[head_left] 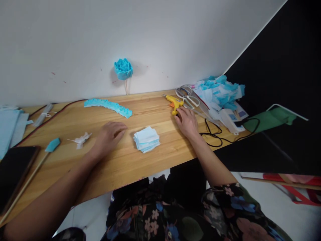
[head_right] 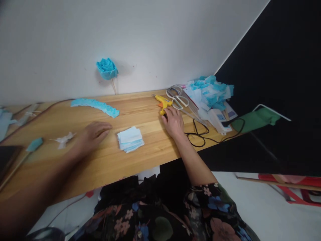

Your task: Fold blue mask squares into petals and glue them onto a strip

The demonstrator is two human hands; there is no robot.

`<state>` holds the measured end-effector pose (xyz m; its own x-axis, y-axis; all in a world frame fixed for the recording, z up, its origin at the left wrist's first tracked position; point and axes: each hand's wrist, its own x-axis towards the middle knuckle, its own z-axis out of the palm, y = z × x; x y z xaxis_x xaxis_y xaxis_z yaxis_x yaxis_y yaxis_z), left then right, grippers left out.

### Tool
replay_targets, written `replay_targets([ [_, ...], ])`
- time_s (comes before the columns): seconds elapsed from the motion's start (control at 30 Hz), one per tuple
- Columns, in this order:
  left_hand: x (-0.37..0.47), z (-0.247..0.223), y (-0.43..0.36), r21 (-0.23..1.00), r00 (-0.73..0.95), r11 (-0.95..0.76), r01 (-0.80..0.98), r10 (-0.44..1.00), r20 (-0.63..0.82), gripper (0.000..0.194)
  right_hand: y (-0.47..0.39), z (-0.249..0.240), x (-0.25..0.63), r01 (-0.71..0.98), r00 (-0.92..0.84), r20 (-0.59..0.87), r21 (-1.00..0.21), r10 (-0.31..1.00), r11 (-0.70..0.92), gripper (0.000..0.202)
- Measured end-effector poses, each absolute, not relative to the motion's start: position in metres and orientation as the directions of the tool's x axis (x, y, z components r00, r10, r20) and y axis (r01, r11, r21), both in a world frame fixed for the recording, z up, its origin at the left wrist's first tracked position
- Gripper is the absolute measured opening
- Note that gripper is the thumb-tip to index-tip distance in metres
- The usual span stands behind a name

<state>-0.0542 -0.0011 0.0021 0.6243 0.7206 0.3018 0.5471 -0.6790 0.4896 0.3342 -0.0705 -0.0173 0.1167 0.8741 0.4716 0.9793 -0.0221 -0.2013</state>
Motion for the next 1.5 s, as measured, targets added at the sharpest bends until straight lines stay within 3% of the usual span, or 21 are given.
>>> replay_targets([
  [0.43,-0.053,-0.006,0.006,0.436,0.622,-0.715,0.546,0.695,0.361,0.033,-0.07,-0.016,0.328,0.976,0.148,0.404,-0.207,0.903,-0.067,0.044],
  [0.57,-0.055,0.037,-0.023,0.425,0.59,-0.744,0.515,0.667,0.454,0.032,-0.069,-0.015,0.327,0.977,0.148,0.401,-0.203,0.904,-0.07,0.045],
  [0.63,-0.053,0.072,-0.059,0.474,0.653,-0.758,0.448,0.64,0.405,0.033,-0.069,-0.015,0.326,0.976,0.153,0.387,-0.206,0.909,-0.076,0.046],
  [0.73,-0.041,0.102,-0.12,0.61,0.868,-0.764,0.208,0.432,0.245,0.034,-0.068,-0.015,0.325,0.97,0.167,0.36,-0.224,0.918,-0.088,0.048],
  [0.8,-0.028,0.088,-0.151,0.703,0.971,-0.71,0.041,0.193,0.138,0.036,-0.068,-0.016,0.324,0.966,0.177,0.353,-0.241,0.919,-0.094,0.048],
  [0.87,-0.017,0.053,-0.17,0.773,0.991,-0.635,0.007,0.108,0.08,0.036,-0.068,-0.016,0.324,0.965,0.187,0.345,-0.24,0.92,-0.106,0.048],
  [1.0,-0.009,-0.005,-0.182,0.779,0.979,-0.603,0.17,0.197,-0.062,0.031,-0.071,-0.003,0.325,0.974,0.181,0.318,-0.187,0.931,-0.125,0.045],
  [1.1,-0.018,0.012,-0.175,0.821,0.982,-0.563,0.094,0.188,0.017,0.029,-0.075,0.023,0.317,0.982,0.132,0.391,-0.176,0.911,-0.066,0.044],
  [1.2,-0.031,0.052,-0.147,0.87,0.914,-0.484,0.088,0.387,0.123,0.021,-0.071,0.05,0.291,0.968,0.042,0.421,-0.241,0.906,0.068,0.037],
  [1.33,-0.035,0.073,-0.082,0.882,0.585,-0.395,0.257,0.79,0.184,0.022,-0.053,0.065,0.252,0.83,-0.209,0.194,-0.484,0.958,0.279,0.024],
  [1.4,-0.028,0.068,-0.051,0.9,0.462,-0.359,0.248,0.86,0.216,0.022,-0.042,0.064,0.242,0.791,-0.3,0.091,-0.533,0.95,0.301,0.02],
  [1.5,-0.013,0.058,-0.022,0.913,0.481,-0.332,0.238,0.857,0.186,0.024,-0.03,0.062,0.239,0.716,-0.443,-0.046,-0.619,0.896,0.322,0.02],
])
